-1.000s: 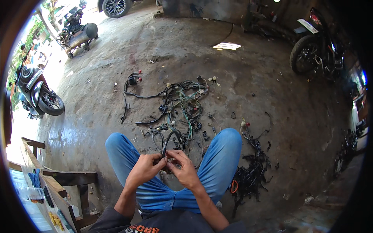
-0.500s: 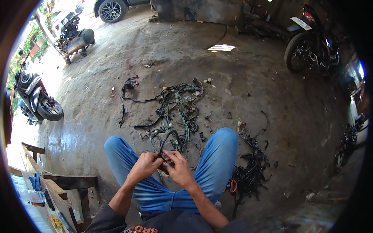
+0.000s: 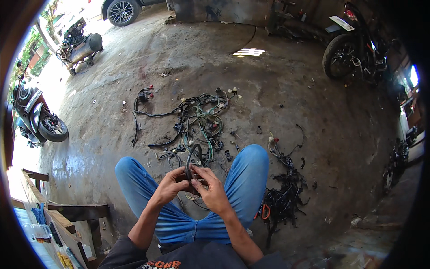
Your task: Repair a motorcycle wiring harness by stripping and cutting wires with scissors.
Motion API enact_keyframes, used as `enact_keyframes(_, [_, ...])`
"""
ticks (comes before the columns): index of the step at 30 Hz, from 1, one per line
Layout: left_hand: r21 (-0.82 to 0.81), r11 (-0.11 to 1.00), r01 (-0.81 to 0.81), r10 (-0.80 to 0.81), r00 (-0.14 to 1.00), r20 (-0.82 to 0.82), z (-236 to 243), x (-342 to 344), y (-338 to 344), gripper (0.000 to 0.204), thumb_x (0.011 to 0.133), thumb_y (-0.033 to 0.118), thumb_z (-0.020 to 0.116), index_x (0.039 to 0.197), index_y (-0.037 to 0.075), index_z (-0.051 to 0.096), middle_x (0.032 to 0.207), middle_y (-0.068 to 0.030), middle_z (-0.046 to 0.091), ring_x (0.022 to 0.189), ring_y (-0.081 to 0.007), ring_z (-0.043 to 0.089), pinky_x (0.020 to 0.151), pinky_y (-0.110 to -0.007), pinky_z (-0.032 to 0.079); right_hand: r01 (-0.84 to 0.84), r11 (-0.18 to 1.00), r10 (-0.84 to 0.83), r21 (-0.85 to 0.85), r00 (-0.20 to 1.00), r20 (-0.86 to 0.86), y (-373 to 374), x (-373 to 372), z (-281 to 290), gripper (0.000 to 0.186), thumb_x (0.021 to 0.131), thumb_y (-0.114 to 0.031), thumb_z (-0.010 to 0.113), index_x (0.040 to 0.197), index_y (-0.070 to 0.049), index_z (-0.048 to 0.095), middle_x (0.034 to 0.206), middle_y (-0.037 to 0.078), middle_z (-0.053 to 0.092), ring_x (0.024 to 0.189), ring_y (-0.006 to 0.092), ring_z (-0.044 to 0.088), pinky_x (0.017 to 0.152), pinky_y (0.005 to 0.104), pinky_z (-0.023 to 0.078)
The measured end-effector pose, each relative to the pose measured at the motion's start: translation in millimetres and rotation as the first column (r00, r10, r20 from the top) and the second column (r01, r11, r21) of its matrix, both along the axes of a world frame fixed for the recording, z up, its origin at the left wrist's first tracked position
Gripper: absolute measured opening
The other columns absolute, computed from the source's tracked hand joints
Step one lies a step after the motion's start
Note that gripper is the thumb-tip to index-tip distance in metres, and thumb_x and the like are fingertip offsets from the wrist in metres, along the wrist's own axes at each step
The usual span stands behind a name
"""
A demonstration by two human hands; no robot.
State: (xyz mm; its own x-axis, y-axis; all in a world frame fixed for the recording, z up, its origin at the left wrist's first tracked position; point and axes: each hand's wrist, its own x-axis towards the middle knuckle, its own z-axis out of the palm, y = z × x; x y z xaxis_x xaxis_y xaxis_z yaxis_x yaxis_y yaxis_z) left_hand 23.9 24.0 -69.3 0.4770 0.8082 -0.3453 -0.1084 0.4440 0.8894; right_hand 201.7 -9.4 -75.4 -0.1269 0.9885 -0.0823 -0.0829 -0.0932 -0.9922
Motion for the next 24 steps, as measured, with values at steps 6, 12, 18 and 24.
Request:
enact_keyframes(6, [0.148, 0.987, -0.066, 0.078, 0.994, -0.078, -2.0, 1.5, -1.7, 0.038, 0.087, -0.001, 0.062, 0.126, 0.000, 0.059, 0.108, -0.0038, 0.067, 0.101, -0.0130, 0.062, 0.090, -0.031, 0.053, -0.011, 0.999, 0.011, -0.051, 1.000, 0.007, 0.1, -6.9, 7.0, 0.042, 0.101, -0.019, 0.064, 0.137, 0.002, 0.058, 0.122, 0.008, 0.060, 0.109, 0.0161, 0.063, 0.092, 0.0288, 0.053])
enact_keyframes(12, [0.120, 0.988, 0.093, -0.077, 0.988, -0.135, -3.4, -10.8, 6.3, 0.036, 0.091, 0.003, 0.058, 0.126, -0.002, 0.057, 0.111, -0.0058, 0.065, 0.098, -0.0136, 0.063, 0.088, -0.032, 0.053, 0.001, 1.000, 0.001, -0.024, 0.997, 0.081, -0.4, -4.1, 1.2, 0.044, 0.098, -0.018, 0.068, 0.136, 0.003, 0.058, 0.119, 0.007, 0.060, 0.107, 0.0153, 0.063, 0.091, 0.0287, 0.053])
enact_keyframes(18, [0.047, 0.993, 0.106, -0.101, 0.989, -0.112, 3.0, -13.2, 3.5, 0.036, 0.096, 0.012, 0.058, 0.129, -0.003, 0.057, 0.113, -0.0072, 0.064, 0.097, -0.0136, 0.064, 0.086, -0.032, 0.054, 0.004, 1.000, -0.006, 0.018, 0.992, 0.130, 0.6, -2.2, -0.8, 0.043, 0.096, -0.016, 0.070, 0.134, 0.002, 0.060, 0.118, 0.007, 0.061, 0.106, 0.0159, 0.064, 0.091, 0.0298, 0.054])
enact_keyframes(24, [0.076, 0.994, 0.084, -0.070, 0.983, -0.171, 2.8, -12.1, 2.5, 0.033, 0.100, 0.021, 0.061, 0.120, -0.005, 0.063, 0.100, -0.0068, 0.069, 0.091, -0.0103, 0.063, 0.083, -0.029, 0.053, 0.024, 0.998, -0.036, 0.066, 0.982, 0.188, -2.1, -5.5, 1.8, 0.038, 0.095, -0.010, 0.070, 0.129, 0.003, 0.063, 0.115, 0.011, 0.065, 0.100, 0.0177, 0.068, 0.087, 0.0299, 0.055])
